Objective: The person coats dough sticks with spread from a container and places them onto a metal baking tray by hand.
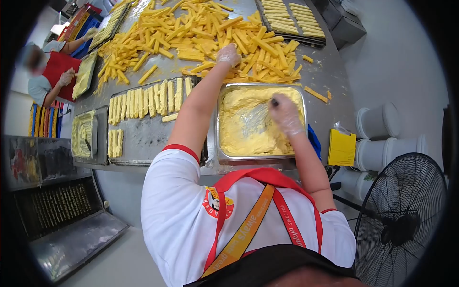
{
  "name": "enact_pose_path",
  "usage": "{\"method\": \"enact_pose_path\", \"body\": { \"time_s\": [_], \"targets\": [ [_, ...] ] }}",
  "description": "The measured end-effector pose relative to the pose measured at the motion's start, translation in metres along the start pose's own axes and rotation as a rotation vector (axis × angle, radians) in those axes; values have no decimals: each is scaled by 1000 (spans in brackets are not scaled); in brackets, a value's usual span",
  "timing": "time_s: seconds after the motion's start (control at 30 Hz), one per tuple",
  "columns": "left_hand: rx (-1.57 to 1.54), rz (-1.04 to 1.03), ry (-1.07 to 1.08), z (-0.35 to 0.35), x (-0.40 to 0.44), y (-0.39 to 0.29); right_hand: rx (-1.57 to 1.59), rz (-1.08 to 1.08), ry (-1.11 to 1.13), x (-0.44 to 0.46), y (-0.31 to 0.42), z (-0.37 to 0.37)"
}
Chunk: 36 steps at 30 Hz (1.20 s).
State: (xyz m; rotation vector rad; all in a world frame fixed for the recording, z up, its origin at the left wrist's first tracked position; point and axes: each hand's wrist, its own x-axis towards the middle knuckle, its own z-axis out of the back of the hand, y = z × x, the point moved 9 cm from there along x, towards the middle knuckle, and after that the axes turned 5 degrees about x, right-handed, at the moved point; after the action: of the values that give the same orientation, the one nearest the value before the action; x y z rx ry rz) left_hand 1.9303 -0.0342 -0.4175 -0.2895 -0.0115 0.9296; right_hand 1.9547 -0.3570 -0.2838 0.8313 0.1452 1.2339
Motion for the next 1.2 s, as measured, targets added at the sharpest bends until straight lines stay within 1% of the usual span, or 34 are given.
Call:
{"method": "enact_pose_path", "body": {
  "time_s": [0.03, 0.07, 0.13, 0.2, 0.23, 0.27, 0.33, 0.37, 0.43, 0.47, 0.53, 0.57, 0.6, 0.63, 0.67, 0.7, 0.73, 0.77, 0.8, 0.83, 0.87, 0.93, 1.0, 1.03, 1.13, 1.2],
  "targets": [
    [-2, 34, -4, -12, 12, 1, 68, 42, 145, -6, 22, -8],
    [-38, 77, -60, -11, 14, 0, 150, 125, 249, -13, 35, -20],
    [-107, 171, -166, -10, 12, 5, 364, 14, 490, -21, 28, -40],
    [19, 69, -351, 18, 0, -5, 466, -403, 484, -13, -13, -30],
    [83, 18, -438, 37, -8, -8, 466, -446, 322, -4, -42, -23],
    [149, -32, -530, 59, -18, -13, 264, -406, 194, 7, -47, 2],
    [240, -148, -540, 107, -46, -21, -18, -129, 66, 12, -31, 16],
    [286, -206, -546, 127, -63, -24, 15, -49, 218, 6, -15, 6],
    [45, -262, -644, 162, -104, -14, 82, 115, 524, -15, 30, -5],
    [-77, -289, -688, 172, -125, -9, 125, 40, 649, -19, 30, -8],
    [-299, -193, -535, 167, -162, -2, 211, -113, 896, -23, 23, -16],
    [-397, -152, -445, 162, -195, -11, 134, -172, 804, -10, -2, -16],
    [-494, -109, -353, 153, -221, -17, 120, -250, 648, 5, -24, -9],
    [-492, -125, -302, 135, -238, -21, 102, -98, 412, 21, -38, -1],
    [-491, -139, -250, 112, -254, -22, 29, -37, 220, 29, -39, 12],
    [-553, -152, -257, 99, -274, -28, -42, 23, 31, 28, -34, 27],
    [-615, -164, -266, 86, -288, -33, 161, -37, 11, 21, -37, 29],
    [-719, -125, -244, 58, -293, -29, 364, -95, -11, 17, -32, 35],
    [-704, -158, -311, 39, -295, -25, 566, -155, -34, 10, -30, 35],
    [-688, -193, -378, 24, -294, -21, 884, -274, -45, 2, -31, 24],
    [-670, -229, -448, 33, -300, -27, 987, -340, -17, -5, -26, 18],
    [-586, -196, -406, 40, -308, -34, 1188, -468, 38, -16, -16, 9],
    [-494, -167, -386, 46, -313, -38, 845, -493, 38, -11, -49, 1],
    [-499, -154, -376, 45, -313, -37, 673, -503, 36, -11, -67, -4],
    [-502, -138, -371, 45, -316, -37, 434, -342, 10, -10, -34, 24],
    [-491, -167, -396, 50, -318, -41, 907, -372, 34, -20, -9, 13]
  ]
}}
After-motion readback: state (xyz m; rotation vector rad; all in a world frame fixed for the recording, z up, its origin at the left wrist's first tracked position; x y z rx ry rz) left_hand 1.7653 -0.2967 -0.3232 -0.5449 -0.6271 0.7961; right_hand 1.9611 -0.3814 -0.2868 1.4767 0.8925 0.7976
